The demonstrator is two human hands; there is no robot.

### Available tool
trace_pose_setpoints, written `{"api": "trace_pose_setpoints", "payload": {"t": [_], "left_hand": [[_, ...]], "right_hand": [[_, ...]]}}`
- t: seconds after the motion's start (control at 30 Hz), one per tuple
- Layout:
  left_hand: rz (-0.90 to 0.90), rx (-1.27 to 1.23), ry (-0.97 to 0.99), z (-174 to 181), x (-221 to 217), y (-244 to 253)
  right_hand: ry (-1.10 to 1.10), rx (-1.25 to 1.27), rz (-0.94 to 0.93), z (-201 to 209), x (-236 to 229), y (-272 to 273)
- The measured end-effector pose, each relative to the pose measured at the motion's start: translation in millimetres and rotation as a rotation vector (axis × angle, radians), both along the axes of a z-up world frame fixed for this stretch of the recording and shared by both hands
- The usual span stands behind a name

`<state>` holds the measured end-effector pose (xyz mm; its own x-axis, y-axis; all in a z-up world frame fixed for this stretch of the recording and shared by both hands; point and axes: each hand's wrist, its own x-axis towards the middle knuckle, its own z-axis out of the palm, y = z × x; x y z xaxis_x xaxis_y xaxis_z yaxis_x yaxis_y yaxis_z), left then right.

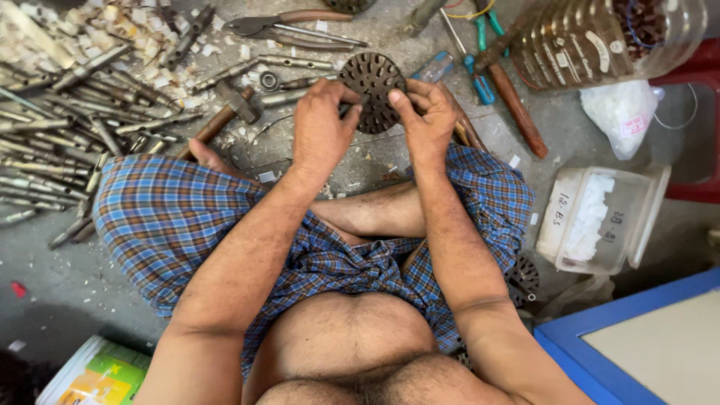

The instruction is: The person sits on the floor and assembles motor components by inserting metal rods into a circular stator using a hammer. They repeatedly pick up rods, align them with the stator slots, and tap them into place.

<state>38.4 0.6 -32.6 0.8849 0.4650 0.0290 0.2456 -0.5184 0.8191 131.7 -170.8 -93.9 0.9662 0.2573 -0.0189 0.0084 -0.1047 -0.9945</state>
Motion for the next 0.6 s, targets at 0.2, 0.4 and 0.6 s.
{"api": "trace_pose_setpoints", "payload": {"t": [0.2, 0.4, 0.6], "left_hand": [[-0.116, 0.173, 0.21, -17, -12, -5], [-0.32, 0.329, 0.473, -43, -19, -17], [-0.314, 0.426, 0.524, -47, -11, -7]], "right_hand": [[-0.027, -0.046, -0.014, -22, 13, -10], [-0.021, -0.037, -0.119, -34, 22, -21], [0.017, 0.031, -0.164, -32, 24, -18]]}}
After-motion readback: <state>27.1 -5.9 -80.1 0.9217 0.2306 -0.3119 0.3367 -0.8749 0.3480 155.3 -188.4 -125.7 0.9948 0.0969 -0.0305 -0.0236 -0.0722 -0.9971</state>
